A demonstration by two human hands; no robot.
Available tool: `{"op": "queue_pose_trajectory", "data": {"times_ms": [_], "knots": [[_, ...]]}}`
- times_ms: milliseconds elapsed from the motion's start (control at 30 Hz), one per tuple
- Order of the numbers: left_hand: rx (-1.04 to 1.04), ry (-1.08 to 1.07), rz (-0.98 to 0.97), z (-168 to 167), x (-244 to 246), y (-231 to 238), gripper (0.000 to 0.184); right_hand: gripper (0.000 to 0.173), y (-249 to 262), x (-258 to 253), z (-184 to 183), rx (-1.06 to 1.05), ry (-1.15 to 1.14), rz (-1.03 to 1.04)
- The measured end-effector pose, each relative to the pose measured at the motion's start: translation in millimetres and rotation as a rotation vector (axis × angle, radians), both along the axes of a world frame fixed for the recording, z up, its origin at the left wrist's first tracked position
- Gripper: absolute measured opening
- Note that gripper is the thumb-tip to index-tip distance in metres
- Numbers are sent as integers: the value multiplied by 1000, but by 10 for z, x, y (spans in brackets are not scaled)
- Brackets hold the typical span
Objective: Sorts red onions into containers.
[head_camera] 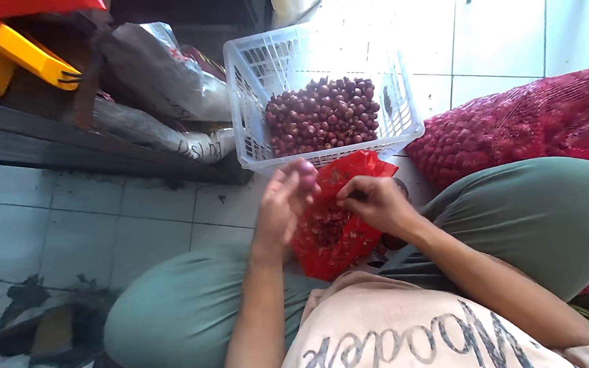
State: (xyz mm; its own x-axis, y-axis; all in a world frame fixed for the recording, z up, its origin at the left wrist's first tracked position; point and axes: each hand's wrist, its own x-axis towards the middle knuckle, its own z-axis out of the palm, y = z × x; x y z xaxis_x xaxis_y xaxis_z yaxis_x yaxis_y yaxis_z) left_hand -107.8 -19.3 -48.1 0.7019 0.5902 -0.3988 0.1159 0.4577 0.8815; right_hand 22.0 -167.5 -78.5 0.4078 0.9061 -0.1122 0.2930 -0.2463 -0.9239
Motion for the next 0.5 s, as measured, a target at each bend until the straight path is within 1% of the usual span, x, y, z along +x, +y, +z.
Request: {"op": "queue_pose_trajectory", "data": {"times_ms": [33, 67, 100, 133, 167, 200, 267, 300, 333, 367, 400, 433, 467, 500], "knots": [[59, 25, 72, -15, 110, 83, 29, 13, 8, -56, -44, -121, -10, 96], [120, 65, 108, -35, 212, 170, 39, 27, 18, -109, -76, -262, -13, 231], [176, 117, 102, -58, 273, 248, 62, 48, 28, -140, -53, -393, -18, 370], [243, 168, 73, -80, 285, 297, 80, 64, 29, -138, 44, -502, -25, 476], [304, 211, 54, -88, 258, 304, 89, 71, -10, -99, 195, -536, -24, 499], [346, 233, 48, -90, 232, 286, 93, 68, -139, -27, 363, -448, -44, 429], [393, 237, 58, -123, 231, 219, 88, 45, -583, 231, 638, -34, -94, 144], [405, 220, 80, -134, 267, 168, 81, 35, -846, 434, 781, 145, -57, 9], [418, 197, 106, -130, 322, 105, 74, 29, -1146, 640, 912, 255, -15, -160], [439, 171, 116, -109, 384, 32, 68, 25, -1467, 813, 1020, 283, -1, -379], [470, 135, 108, -82, 450, -44, 64, 23, -1792, 956, 1081, 229, -23, -605], [499, 91, 82, -41, 507, -123, 59, 23, -2100, 1073, 1085, 83, -64, -797], [529, 46, 37, 14, 551, -208, 56, 25, -2397, 1166, 1020, -126, -95, -892], [562, -5, -12, 55, 584, -288, 53, 28, -2658, 1230, 882, -354, -107, -887]]}}
